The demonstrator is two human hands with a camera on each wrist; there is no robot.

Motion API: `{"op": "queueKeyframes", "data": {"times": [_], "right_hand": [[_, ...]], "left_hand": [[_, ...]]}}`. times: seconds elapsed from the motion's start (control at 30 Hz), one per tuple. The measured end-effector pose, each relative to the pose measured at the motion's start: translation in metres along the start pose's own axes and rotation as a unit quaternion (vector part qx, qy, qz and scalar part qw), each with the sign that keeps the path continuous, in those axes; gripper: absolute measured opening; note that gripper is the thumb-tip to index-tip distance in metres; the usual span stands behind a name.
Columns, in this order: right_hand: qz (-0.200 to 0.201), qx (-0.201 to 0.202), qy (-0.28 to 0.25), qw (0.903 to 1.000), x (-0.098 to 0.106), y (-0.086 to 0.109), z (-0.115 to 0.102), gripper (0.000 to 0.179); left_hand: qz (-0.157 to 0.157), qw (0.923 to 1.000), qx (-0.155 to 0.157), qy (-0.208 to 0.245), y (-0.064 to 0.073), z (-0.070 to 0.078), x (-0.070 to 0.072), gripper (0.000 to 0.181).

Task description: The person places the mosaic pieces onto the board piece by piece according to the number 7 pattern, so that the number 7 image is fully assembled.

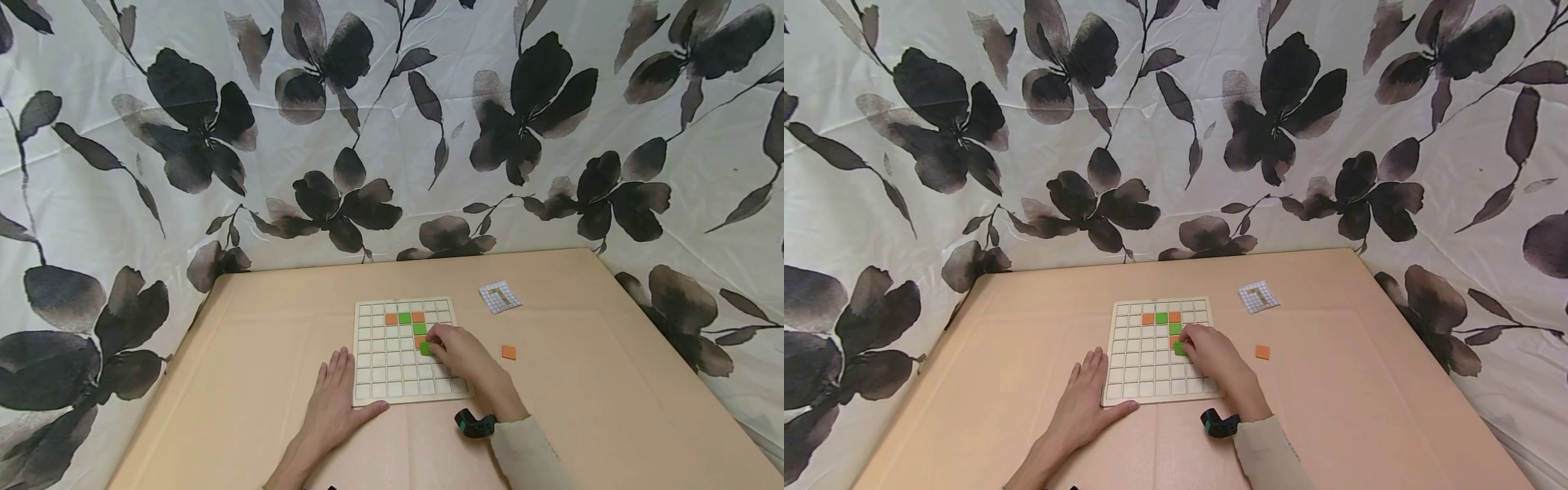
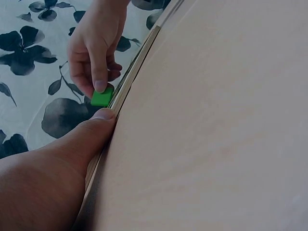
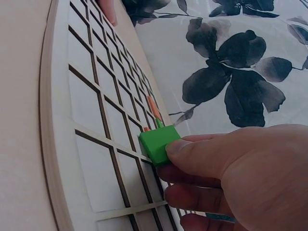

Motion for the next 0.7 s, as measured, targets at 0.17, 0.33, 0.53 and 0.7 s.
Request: {"op": "queueKeyframes", "data": {"times": [0.17,0.33,0.53,0.7], "right_hand": [[-0.010,-0.002,0.002,0.9999,-0.0039,0.0001,-0.0015,0.007],[-0.013,0.002,0.012,0.9998,-0.0061,0.0003,-0.0019,0.009],[-0.015,0.010,0.018,0.9997,-0.0071,0.0000,-0.0024,0.007],[-0.015,0.029,0.026,0.9992,-0.0055,0.0008,-0.0033,0.005]], "left_hand": [[0.001,1.0000,0.001,0.001,-0.0004,0.0006,0.0005,0.116],[-0.007,1.0000,0.003,0.001,-0.0013,-0.0001,0.0008,0.116],[-0.015,0.9999,0.005,-0.004,-0.0016,-0.0014,0.0004,0.117],[-0.020,0.9998,0.009,-0.003,-0.0012,-0.0010,0.0009,0.118]]}}
Point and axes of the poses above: each hand's wrist, its own y-axis away from the middle knuckle, its own x-axis out of the back of the hand, z = x × y, the point moved 3 cm from there along -y, towards the middle knuckle, and after that the axes turned 9 degrees about z, right-handed, at the moved point
